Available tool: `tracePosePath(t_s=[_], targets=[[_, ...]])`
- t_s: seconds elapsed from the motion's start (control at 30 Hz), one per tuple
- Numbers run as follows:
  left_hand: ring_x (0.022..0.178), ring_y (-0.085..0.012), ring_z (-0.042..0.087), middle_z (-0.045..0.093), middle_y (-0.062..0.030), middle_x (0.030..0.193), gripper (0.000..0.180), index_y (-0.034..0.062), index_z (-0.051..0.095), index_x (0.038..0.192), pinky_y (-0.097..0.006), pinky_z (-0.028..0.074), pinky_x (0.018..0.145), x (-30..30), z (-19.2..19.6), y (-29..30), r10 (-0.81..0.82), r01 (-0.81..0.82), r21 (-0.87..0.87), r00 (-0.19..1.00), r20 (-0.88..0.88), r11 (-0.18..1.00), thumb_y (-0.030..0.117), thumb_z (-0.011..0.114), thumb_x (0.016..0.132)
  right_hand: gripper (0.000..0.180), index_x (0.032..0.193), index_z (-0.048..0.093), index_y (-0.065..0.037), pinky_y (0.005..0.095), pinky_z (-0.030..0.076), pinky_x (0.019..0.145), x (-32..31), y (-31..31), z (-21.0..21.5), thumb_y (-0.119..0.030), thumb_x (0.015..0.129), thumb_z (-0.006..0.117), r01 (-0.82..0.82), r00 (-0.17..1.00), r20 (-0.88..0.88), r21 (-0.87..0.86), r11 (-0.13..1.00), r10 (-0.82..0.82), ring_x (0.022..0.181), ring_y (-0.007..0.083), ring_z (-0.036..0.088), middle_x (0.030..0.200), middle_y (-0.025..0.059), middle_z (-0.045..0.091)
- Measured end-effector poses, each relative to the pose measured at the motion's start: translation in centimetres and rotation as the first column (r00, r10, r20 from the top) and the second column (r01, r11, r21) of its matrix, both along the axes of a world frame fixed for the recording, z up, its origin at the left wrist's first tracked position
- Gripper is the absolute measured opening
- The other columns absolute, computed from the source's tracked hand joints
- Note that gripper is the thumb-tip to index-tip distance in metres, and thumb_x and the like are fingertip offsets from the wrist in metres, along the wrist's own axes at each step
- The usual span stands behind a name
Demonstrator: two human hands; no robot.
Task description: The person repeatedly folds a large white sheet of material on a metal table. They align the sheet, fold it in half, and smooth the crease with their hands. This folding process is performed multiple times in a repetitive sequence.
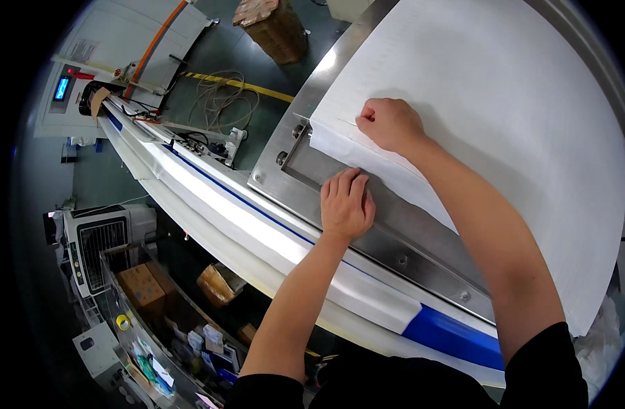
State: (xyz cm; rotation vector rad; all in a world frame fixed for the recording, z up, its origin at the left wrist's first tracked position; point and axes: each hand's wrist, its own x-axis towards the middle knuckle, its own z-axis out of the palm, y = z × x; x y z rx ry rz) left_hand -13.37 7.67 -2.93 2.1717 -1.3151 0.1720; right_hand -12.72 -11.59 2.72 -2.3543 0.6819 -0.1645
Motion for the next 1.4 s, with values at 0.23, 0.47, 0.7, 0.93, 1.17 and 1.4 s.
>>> tracePosePath(t_s=[0.23, 0.47, 0.7, 0.93, 1.17, 1.4], targets=[[0.113, -0.0315, 0.048, 0.050, -0.0135, 0.125, 0.048, 0.0067, 0.051, 0.119, -0.045, 0.034, 0.096, 2.6, 1.4, -1.0, 0.036, -0.033, -0.060, 0.998, 0.044, 0.998, 0.016, 0.059, 0.073, 0.015, 0.078, 0.066, -0.012, 0.0350, 0.050, 0.062, -0.3, -0.4, -1.1, -0.026, 0.078, 0.062, 0.062, 0.997, 0.047, -0.066, 0.996, -0.059, 0.067, 0.0237, 0.063, 0.071, 0.0040, 0.066], [0.122, -0.0322, 0.044, 0.045, -0.0141, 0.131, 0.053, 0.0089, 0.049, 0.124, -0.047, 0.030, 0.103, 7.8, 2.3, -2.4, -0.005, -0.016, 0.079, 0.966, 0.258, 0.997, 0.014, 0.058, 0.072, 0.015, 0.078, 0.067, -0.012, 0.0353, 0.050, 0.062, -0.2, -0.1, -0.4, -0.026, 0.077, 0.063, 0.076, 0.997, 0.013, -0.038, 0.996, -0.075, 0.066, 0.0234, 0.063, 0.071, 0.0033, 0.066], [0.118, -0.0269, 0.048, 0.050, -0.0100, 0.125, 0.042, 0.0110, 0.055, 0.115, -0.044, 0.034, 0.099, 7.6, 1.8, -1.3, 0.023, -0.032, 0.026, 0.961, 0.275, 0.999, 0.014, 0.058, 0.073, 0.017, 0.078, 0.068, -0.010, 0.0355, 0.050, 0.063, -0.3, -0.6, -0.4, -0.027, 0.077, 0.063, 0.069, 0.997, 0.040, -0.007, 0.998, -0.069, 0.069, 0.0235, 0.063, 0.073, 0.0047, 0.067], [0.117, -0.0295, 0.047, 0.050, -0.0107, 0.124, 0.046, 0.0119, 0.053, 0.119, -0.046, 0.033, 0.098, 7.8, 1.8, -1.2, 0.009, -0.013, 0.012, 0.967, 0.256, 1.000, 0.015, 0.060, 0.073, 0.019, 0.077, 0.070, -0.008, 0.0339, 0.049, 0.065, 0.2, -1.0, 0.0, -0.026, 0.074, 0.064, 0.109, 0.994, -0.030, 0.110, 0.988, -0.106, 0.069, 0.0226, 0.064, 0.073, 0.0071, 0.067], [0.111, -0.0294, 0.049, 0.052, -0.0098, 0.117, 0.045, 0.0129, 0.053, 0.117, -0.045, 0.035, 0.092, 8.0, 1.7, -2.2, 0.047, -0.049, 0.001, 0.957, 0.288, 0.999, 0.017, 0.061, 0.073, 0.020, 0.077, 0.070, -0.008, 0.0344, 0.049, 0.066, 0.3, -0.5, 0.5, -0.026, 0.074, 0.065, 0.116, 0.992, -0.060, 0.143, 0.983, -0.109, 0.069, 0.0235, 0.063, 0.073, 0.0077, 0.067], [0.105, -0.0283, 0.051, 0.053, -0.0077, 0.113, 0.034, 0.0142, 0.058, 0.102, -0.043, 0.036, 0.088, 8.1, 2.9, -1.7, 0.010, -0.025, 0.045, 0.949, 0.315, 0.999, 0.017, 0.063, 0.069, 0.019, 0.080, 0.069, -0.009, 0.0365, 0.050, 0.065, -1.1, 0.0, 0.4, -0.027, 0.077, 0.063, 0.043, 0.995, 0.084, 0.121, 0.992, -0.053, 0.070, 0.0252, 0.064, 0.075, 0.0090, 0.067]])
